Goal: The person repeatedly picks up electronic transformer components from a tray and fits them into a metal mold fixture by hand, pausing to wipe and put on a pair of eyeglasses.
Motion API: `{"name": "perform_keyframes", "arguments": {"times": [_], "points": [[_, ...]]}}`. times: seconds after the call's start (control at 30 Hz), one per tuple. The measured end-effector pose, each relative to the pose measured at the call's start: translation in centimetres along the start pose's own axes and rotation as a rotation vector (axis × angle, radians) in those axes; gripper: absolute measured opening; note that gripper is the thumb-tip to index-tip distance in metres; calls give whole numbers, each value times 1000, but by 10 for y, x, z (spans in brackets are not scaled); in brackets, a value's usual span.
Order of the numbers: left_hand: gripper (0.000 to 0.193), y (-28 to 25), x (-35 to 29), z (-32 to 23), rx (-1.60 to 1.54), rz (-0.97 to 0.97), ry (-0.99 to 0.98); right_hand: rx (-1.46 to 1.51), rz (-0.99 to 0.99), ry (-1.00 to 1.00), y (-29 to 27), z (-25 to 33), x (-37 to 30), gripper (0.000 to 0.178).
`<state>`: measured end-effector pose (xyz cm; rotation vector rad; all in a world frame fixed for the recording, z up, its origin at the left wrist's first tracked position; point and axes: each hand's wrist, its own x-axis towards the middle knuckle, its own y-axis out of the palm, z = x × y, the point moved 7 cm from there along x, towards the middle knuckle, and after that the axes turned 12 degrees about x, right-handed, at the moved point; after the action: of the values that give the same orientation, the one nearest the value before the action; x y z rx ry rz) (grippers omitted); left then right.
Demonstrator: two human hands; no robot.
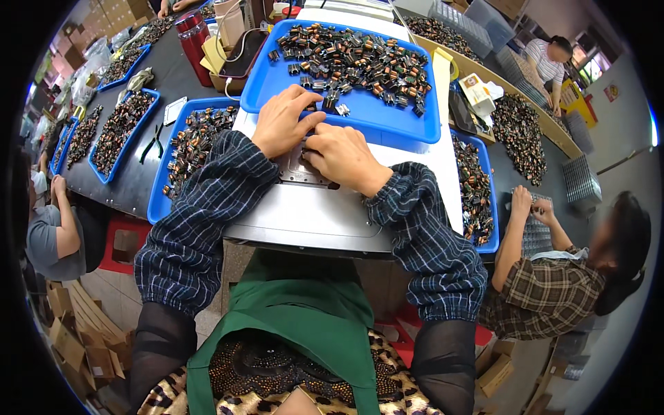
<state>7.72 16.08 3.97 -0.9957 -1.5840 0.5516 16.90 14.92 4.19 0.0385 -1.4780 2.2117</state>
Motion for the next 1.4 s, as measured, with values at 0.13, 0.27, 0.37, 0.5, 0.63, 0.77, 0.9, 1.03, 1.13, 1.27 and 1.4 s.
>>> {"name": "perform_keyframes", "arguments": {"times": [0.13,0.27,0.37,0.5,0.63,0.77,0.9,1.03,1.13,1.27,1.4], "points": [[27,-1,-2,0,-42,-12,5,170,-124,-35,-4,-2,-6,12],[27,-2,-4,0,-16,-52,36,91,-69,-24,2,1,-5,15],[27,-3,-4,1,-8,-59,46,175,-94,-24,-1,2,-5,15],[28,-3,-6,1,0,-65,52,173,-114,-71,1,4,-4,14],[29,-2,-4,1,10,-55,51,194,-144,-69,-2,3,-7,14],[29,-2,-6,2,15,-64,52,109,-160,-87,0,9,-7,14],[30,-2,-6,1,5,-64,53,140,-184,-78,-2,6,-9,17],[29,-1,-7,2,-17,-67,42,345,-254,59,-9,-2,-15,18],[30,-2,-6,0,-22,-69,49,323,-239,47,-8,-5,-16,16],[29,-2,-6,-1,4,-42,52,299,-230,39,-6,-4,-15,13],[29,-2,-6,0,14,-48,58,270,-213,13,-6,0,-11,9]]}}
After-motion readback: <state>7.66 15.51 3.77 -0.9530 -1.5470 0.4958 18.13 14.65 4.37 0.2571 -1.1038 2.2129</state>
